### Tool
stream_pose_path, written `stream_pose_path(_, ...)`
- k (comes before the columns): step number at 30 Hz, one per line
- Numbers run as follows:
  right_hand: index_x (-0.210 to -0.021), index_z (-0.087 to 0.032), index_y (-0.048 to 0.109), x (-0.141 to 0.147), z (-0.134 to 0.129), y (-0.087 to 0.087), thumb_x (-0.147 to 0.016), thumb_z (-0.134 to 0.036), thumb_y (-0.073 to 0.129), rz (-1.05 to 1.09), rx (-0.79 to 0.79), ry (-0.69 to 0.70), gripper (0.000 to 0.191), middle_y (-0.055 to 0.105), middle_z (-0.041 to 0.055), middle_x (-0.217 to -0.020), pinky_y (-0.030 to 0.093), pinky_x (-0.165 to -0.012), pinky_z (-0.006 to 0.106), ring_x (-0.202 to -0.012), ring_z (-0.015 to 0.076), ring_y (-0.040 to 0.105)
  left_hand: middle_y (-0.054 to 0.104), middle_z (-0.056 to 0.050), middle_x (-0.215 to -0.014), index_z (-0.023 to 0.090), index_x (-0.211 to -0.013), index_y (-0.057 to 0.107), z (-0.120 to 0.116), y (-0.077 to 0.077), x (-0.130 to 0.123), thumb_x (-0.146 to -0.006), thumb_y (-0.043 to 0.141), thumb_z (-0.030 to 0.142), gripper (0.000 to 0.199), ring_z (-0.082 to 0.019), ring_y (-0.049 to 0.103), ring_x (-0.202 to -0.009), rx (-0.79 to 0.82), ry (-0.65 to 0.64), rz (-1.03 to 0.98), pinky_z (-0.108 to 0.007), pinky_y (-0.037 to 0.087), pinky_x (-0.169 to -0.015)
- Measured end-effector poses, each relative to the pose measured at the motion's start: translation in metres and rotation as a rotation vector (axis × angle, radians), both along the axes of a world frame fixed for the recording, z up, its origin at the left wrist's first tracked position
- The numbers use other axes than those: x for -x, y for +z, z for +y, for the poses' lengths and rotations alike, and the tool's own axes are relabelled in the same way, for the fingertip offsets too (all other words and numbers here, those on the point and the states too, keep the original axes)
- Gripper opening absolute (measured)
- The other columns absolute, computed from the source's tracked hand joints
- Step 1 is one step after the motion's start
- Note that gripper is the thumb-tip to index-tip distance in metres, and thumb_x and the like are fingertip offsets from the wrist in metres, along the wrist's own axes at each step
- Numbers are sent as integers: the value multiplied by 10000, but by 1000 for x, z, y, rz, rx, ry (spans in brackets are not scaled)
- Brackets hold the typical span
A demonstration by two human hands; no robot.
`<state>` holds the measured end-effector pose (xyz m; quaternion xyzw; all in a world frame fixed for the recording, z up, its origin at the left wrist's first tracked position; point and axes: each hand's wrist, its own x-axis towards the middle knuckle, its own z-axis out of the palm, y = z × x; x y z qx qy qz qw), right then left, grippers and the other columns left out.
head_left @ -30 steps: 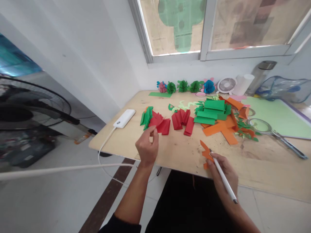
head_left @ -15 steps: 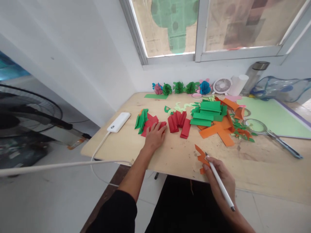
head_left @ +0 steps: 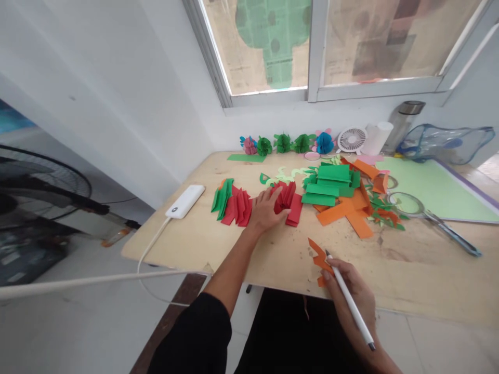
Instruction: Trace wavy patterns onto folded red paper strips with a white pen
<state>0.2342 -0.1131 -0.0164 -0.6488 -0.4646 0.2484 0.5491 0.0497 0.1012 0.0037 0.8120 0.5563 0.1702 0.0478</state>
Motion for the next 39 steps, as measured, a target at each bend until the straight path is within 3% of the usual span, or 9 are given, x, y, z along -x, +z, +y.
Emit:
stream_pose_path(3,-971,-238,705,1,0,0,-808,-416,671,0,-6,-4,244,733,30,-866,581,-593,229,-683,157,695,388,-103,-1546,313,-1490,359,16,5,-13,-871,546,623,717,-344,373,-1404,54,16,-2,-527,371,-1092)
stream_pose_path(7,-957,-237,704,1,0,3,-807,-429,668,33,-13,-1,246,735,25,-838,579,-564,228,-653,156,697,494,-77,-1474,314,-1341,552,19,7,-19,-866,565,599,555,-346,430,-1358,125,-32,22,-547,394,-1069)
stream_pose_path(18,-941,-231,705,3,1,7,-783,-435,695,69,-16,-4,259,727,29,-793,584,-553,252,-612,163,688,504,-164,-1452,214,-1305,587,-59,-16,-21,-856,624,478,522,-403,416,-1350,91,-33,-64,-626,317,-1094)
stream_pose_path(24,-930,-225,702,0,5,18,-780,-458,694,85,28,-8,277,726,27,-788,554,-523,245,-605,161,668,524,-102,-1438,242,-1369,519,-76,-11,1,-940,525,433,469,-276,420,-1386,24,22,-281,-496,321,-1167)
stream_pose_path(27,-947,-222,696,-1,12,23,-776,-458,699,77,24,-1,291,728,35,-828,555,-557,251,-618,152,660,581,-104,-1365,208,-1352,516,-91,-5,21,-975,453,392,424,-220,520,-1302,15,55,-367,-412,411,-1118)
stream_pose_path(29,-960,-219,687,0,19,24,-786,-461,686,75,17,14,299,718,29,-781,547,-561,254,-619,155,652,606,-102,-1340,206,-1342,522,-105,-3,30,-931,539,412,460,-226,560,-1258,50,45,-446,-398,450,-1079)
stream_pose_path(32,-982,-219,674,2,30,23,-810,-446,657,56,8,56,286,733,39,-820,557,-617,277,-651,162,659,557,-101,-1416,252,-1411,465,-117,-5,33,-806,705,418,672,-292,516,-1310,115,-29,-391,-481,395,-1113)
stream_pose_path(34,-985,-222,670,4,37,21,-813,-438,642,25,17,69,278,736,41,-830,538,-582,270,-645,165,654,514,-105,-1463,262,-1437,440,-116,-8,30,-790,722,391,717,-314,477,-1347,115,-61,-293,-509,362,-1124)
stream_pose_path(39,-975,-222,669,11,61,16,-801,-402,619,-13,49,163,256,728,30,-798,512,-570,266,-637,167,646,554,-103,-1426,249,-1389,504,-88,-21,19,-865,636,333,546,-295,494,-1326,67,-74,-176,-493,371,-1110)
